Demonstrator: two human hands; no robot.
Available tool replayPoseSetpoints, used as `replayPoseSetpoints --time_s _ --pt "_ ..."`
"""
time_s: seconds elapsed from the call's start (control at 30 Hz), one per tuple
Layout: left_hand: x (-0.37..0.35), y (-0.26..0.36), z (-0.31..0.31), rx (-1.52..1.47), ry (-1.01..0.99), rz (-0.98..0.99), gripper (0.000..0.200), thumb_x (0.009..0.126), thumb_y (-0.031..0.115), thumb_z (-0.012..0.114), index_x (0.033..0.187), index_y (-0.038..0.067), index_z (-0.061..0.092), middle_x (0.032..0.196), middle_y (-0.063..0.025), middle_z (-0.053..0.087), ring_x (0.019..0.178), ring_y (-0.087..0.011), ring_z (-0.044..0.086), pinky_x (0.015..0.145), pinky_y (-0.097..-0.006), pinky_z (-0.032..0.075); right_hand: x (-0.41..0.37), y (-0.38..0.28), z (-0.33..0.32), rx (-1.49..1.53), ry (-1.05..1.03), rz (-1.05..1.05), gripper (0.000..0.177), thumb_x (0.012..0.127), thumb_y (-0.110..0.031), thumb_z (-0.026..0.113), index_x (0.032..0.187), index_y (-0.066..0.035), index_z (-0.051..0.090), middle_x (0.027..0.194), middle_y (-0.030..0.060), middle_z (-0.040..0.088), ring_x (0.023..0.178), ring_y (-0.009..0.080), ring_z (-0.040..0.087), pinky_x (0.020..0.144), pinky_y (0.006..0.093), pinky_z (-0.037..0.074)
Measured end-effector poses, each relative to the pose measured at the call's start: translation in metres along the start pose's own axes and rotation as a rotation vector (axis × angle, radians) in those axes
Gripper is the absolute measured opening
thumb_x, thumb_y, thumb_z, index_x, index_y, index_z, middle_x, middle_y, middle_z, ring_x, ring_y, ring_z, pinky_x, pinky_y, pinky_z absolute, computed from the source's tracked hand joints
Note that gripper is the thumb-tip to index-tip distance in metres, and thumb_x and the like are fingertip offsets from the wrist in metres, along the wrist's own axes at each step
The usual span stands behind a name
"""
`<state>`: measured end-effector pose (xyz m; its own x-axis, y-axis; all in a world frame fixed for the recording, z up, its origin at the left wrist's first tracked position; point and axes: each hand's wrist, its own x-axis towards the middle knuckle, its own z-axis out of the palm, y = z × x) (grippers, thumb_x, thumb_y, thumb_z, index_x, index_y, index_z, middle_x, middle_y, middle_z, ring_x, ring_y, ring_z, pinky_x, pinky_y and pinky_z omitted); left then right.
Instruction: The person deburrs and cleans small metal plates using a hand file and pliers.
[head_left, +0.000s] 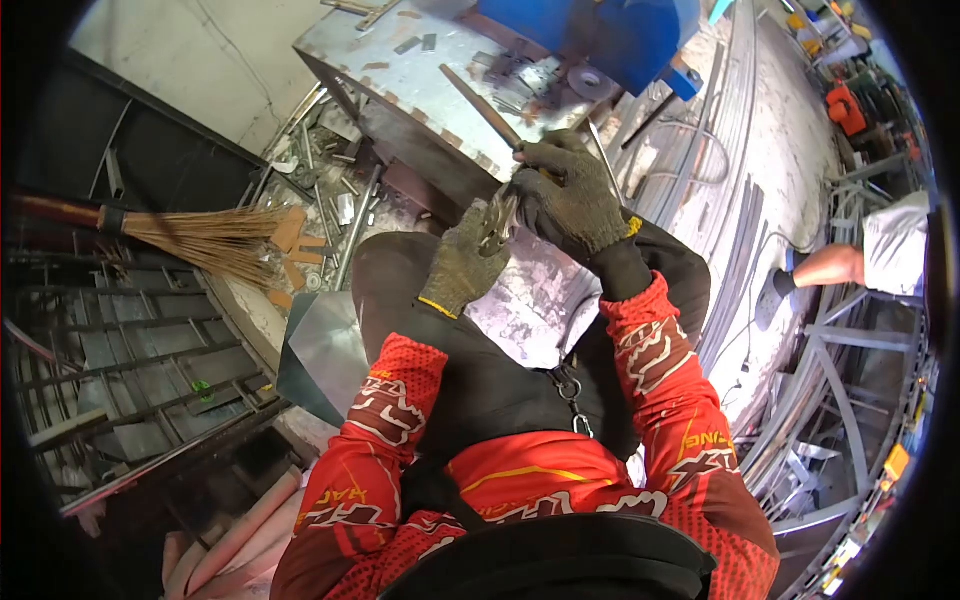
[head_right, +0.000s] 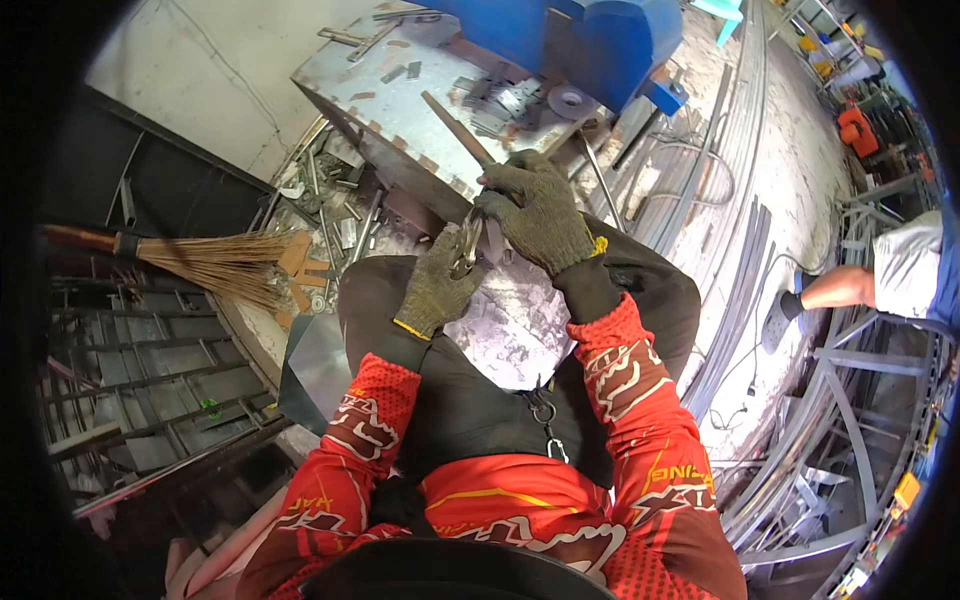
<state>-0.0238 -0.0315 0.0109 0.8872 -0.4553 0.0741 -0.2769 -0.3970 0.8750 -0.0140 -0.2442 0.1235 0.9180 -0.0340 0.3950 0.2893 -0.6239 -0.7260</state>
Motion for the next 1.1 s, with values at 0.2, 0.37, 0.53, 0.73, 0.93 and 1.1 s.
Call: replayPoseSetpoints --time_s 0.2,0.37,0.53,0.73,0.93,1.1 --pt "0.000 0.006 -0.003 0.317 0.005 0.233 0.062 0.085 0.014 0.078 0.140 -0.004 0.056 0.132 -0.0197 0.069 0.117 -0.0406 0.066 0.106 -0.0469 0.049 -0.001 0.004 -0.028 0.244 -0.205 0.202 0.028 0.089 -0.026 0.076 0.096 0.001 0.079 0.087 0.0134 0.072 0.081 0.0243 0.068 0.079 0.0383 0.053" --pt "0.000 0.003 0.003 0.210 -0.016 0.198 0.060 0.082 0.018 0.079 0.137 0.000 0.059 0.121 -0.0213 0.071 0.104 -0.0428 0.069 0.090 -0.0501 0.055 -0.013 0.016 -0.039 0.237 -0.222 0.266 0.025 0.088 -0.017 0.081 0.103 0.003 0.078 0.096 0.0077 0.075 0.088 0.0145 0.069 0.081 0.0316 0.054" --pt "0.001 0.016 -0.002 0.378 -0.036 0.270 0.058 0.083 0.010 0.076 0.138 -0.002 0.058 0.125 -0.0194 0.071 0.109 -0.0393 0.069 0.095 -0.0461 0.055 -0.022 0.021 -0.037 0.137 -0.122 -0.052 0.027 0.087 -0.022 0.079 0.102 0.000 0.079 0.092 0.0115 0.074 0.083 0.0200 0.069 0.077 0.0365 0.055" --pt "0.001 0.011 0.003 0.138 0.018 0.172 0.067 0.079 0.010 0.080 0.138 -0.005 0.053 0.121 -0.0231 0.073 0.107 -0.0434 0.071 0.089 -0.0476 0.058 -0.024 0.017 -0.037 0.342 -0.094 0.240 0.025 0.087 -0.020 0.080 0.103 0.000 0.079 0.091 0.0080 0.073 0.080 0.0167 0.067 0.075 0.0347 0.054" --pt "0.001 0.026 -0.002 0.127 0.094 0.270 0.047 0.084 0.019 0.079 0.123 0.004 0.058 0.100 -0.0203 0.074 0.089 -0.0433 0.072 0.073 -0.0510 0.058 -0.019 0.001 -0.038 0.383 -0.156 0.279 0.025 0.089 -0.021 0.079 0.103 -0.001 0.080 0.086 0.0083 0.072 0.078 0.0151 0.065 0.073 0.0334 0.053" --pt "-0.001 0.020 -0.002 0.142 -0.005 0.195 0.069 0.080 0.017 0.083 0.137 -0.007 0.053 0.123 -0.0242 0.071 0.108 -0.0408 0.072 0.091 -0.0458 0.057 -0.016 -0.008 -0.035 0.287 -0.128 0.112 0.025 0.090 -0.022 0.079 0.101 0.001 0.080 0.080 0.0064 0.070 0.074 0.0143 0.063 0.070 0.0326 0.053"
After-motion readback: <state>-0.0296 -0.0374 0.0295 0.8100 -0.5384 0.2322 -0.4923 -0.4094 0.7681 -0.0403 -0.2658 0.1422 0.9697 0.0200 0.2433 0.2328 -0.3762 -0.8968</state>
